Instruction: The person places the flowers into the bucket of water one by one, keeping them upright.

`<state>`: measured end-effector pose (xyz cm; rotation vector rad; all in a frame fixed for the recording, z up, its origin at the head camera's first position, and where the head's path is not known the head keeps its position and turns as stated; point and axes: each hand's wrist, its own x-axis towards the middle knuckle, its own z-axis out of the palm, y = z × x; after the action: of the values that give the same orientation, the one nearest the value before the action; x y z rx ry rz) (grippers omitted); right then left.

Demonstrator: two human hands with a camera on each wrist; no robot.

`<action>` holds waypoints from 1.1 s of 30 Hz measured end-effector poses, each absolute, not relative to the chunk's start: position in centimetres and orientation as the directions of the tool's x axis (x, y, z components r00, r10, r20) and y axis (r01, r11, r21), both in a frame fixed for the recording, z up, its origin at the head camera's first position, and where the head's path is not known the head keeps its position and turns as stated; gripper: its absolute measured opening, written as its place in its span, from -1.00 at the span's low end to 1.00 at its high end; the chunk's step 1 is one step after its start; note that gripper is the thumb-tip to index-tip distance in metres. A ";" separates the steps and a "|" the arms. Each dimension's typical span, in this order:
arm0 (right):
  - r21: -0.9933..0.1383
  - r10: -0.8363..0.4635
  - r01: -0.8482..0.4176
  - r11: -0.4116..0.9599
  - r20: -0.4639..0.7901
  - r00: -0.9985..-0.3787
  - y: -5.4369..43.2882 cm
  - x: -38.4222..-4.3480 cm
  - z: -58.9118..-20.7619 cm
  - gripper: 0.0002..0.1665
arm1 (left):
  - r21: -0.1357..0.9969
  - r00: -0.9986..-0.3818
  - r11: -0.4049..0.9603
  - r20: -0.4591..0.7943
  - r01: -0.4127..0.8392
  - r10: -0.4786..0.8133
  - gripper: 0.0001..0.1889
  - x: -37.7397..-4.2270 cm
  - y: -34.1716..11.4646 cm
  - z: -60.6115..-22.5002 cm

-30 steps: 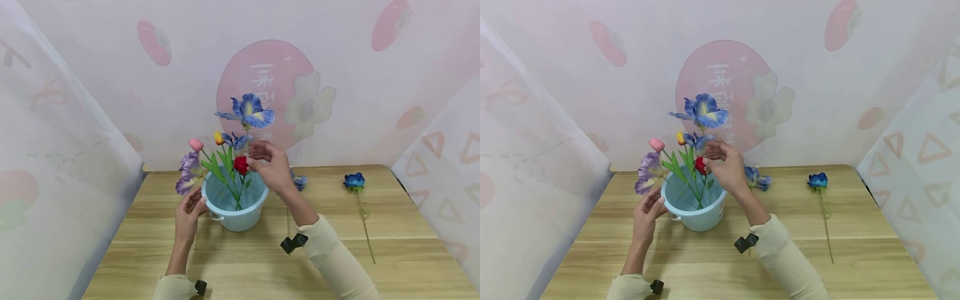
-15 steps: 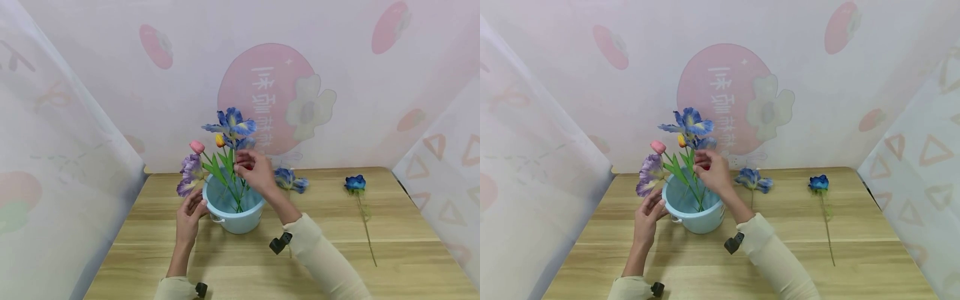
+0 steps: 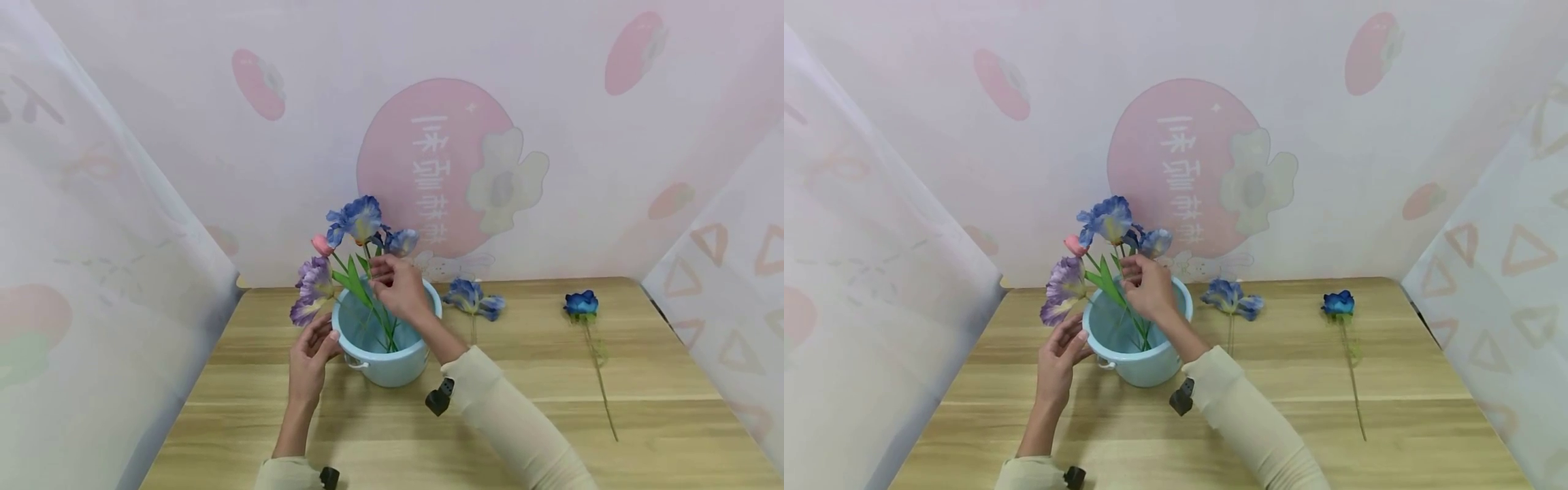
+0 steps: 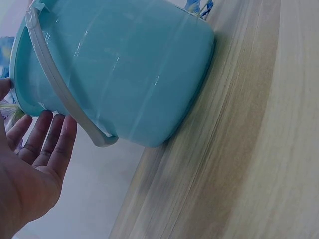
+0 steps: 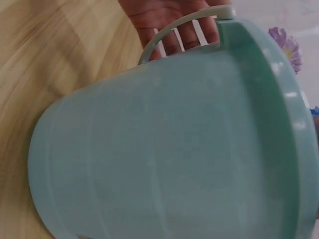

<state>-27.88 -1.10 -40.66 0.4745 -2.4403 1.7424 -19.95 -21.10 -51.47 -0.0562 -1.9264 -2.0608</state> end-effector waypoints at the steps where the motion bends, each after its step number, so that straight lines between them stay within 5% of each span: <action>1: -0.901 -0.192 -0.307 0.306 0.257 -0.947 -1.2 -27.9 -40.8 -0.56 | 0.966 -0.948 -0.039 0.244 0.257 -0.206 -0.57 -19.9 -21.1 -51.5; 33: -0.779 -0.268 -0.265 0.569 0.129 -0.955 -1.4 -27.5 -42.3 -0.53 | 0.964 -0.948 -0.046 0.246 0.260 -0.202 -0.58 -19.9 -21.0 -51.6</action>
<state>-27.50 -1.37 -42.30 0.4737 -2.7852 1.3816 -19.88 -21.05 -51.59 -0.0620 -1.9200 -2.0651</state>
